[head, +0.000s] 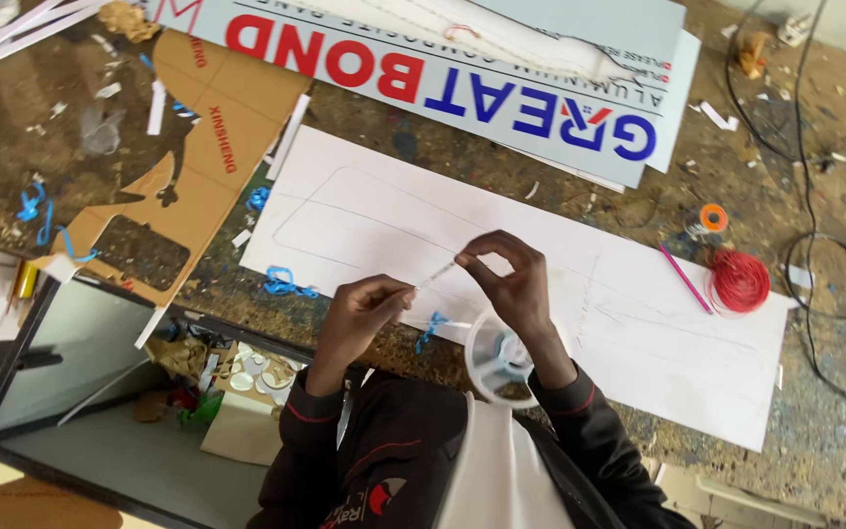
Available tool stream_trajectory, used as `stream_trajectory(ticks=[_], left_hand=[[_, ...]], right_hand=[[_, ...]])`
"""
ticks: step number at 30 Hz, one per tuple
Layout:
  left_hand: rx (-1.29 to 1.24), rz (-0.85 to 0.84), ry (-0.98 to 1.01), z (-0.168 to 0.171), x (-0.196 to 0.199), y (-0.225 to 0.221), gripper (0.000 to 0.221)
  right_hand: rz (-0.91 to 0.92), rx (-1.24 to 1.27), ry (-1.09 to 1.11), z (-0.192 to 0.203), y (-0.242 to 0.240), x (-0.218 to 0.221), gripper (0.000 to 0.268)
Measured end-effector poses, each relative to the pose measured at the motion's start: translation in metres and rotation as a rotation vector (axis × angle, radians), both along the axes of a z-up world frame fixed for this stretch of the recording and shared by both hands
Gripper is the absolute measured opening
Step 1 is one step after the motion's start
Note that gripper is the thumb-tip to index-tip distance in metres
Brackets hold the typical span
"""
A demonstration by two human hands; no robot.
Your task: The person outlines a stencil onto a large composite panel using a pencil and then measures and prepares a strip of LED lights to fit within the marked area on the panel.
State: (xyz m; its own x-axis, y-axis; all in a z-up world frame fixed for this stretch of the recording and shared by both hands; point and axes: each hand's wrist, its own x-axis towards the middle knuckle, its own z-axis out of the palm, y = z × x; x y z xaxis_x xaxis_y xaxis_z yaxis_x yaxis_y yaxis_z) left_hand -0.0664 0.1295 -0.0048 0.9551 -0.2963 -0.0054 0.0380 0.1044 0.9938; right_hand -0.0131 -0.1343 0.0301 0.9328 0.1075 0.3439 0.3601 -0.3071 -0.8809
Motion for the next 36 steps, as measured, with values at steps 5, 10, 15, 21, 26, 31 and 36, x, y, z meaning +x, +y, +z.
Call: stream_trajectory(ticks=[5,10,15,21,26,31,36], left_hand=[[-0.217,0.192,-0.143,-0.012,-0.003,0.024,0.019],[-0.214,0.413,0.139,-0.054,-0.002,0.044,0.033],[-0.151,0.514,0.198,-0.074,0.026,0.055,0.027],[-0.337,0.684,0.062,-0.086,0.071,0.047,0.02],[-0.23,0.752,0.033,-0.09,0.099,0.066,0.014],[0.025,0.606,0.058,-0.096,0.118,0.083,0.023],[-0.014,0.507,0.218,-0.123,0.138,0.038,0.024]], right_hand=[[0.194,0.058,-0.004,0.01,0.062,0.034,0.011],[0.275,-0.064,-0.047,-0.012,0.106,0.074,0.012],[0.376,-0.054,0.294,-0.07,0.135,0.106,0.019],[0.476,0.084,0.653,-0.06,0.148,0.065,0.076],[0.713,-0.203,0.455,-0.112,0.089,0.036,0.036],[0.302,-0.437,0.584,-0.123,0.026,0.009,0.043],[0.071,-0.419,0.681,-0.125,-0.042,0.004,0.024]])
